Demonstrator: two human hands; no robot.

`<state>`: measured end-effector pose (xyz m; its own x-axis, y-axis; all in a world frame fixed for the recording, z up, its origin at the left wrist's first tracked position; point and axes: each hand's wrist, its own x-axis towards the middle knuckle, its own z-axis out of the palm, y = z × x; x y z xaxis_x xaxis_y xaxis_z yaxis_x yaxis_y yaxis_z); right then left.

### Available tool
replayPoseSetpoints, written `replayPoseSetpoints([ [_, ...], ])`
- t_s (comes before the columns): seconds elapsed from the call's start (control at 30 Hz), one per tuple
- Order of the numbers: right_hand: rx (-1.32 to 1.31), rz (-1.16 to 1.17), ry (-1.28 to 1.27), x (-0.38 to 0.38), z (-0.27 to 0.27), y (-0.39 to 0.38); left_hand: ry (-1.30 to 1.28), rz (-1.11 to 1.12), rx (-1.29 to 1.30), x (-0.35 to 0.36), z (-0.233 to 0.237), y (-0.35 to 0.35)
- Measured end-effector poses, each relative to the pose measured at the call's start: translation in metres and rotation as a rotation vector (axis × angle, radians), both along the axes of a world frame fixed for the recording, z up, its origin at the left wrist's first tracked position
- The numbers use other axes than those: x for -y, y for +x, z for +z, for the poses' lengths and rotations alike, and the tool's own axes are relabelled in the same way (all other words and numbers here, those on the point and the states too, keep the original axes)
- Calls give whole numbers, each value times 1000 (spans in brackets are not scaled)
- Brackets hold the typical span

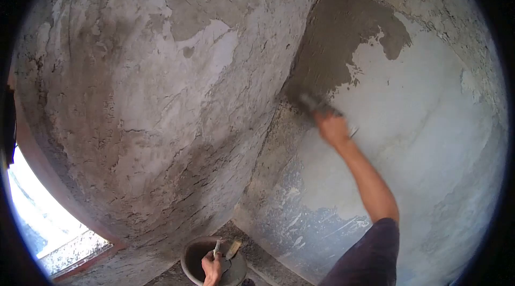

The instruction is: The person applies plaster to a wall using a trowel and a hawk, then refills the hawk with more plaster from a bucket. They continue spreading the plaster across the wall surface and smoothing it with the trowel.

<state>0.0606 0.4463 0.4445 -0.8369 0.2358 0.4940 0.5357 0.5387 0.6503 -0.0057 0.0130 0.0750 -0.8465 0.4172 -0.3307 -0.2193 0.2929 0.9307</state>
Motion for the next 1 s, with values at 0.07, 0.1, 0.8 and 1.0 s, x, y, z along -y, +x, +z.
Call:
replayPoseSetpoints([
  [0.07,147,102,-149,18,-51,12,-3,0,-26,3,-14,2],
  [0.1,147,98,-145,25,-53,13,13,15,-60,0,-17,0],
  [0.8,-479,61,158,57,264,-10,51,147,-66,-51,-2,3],
  [1.0,-118,-142,174,8,201,-22,103,207,-54,-70,-8,8],
])
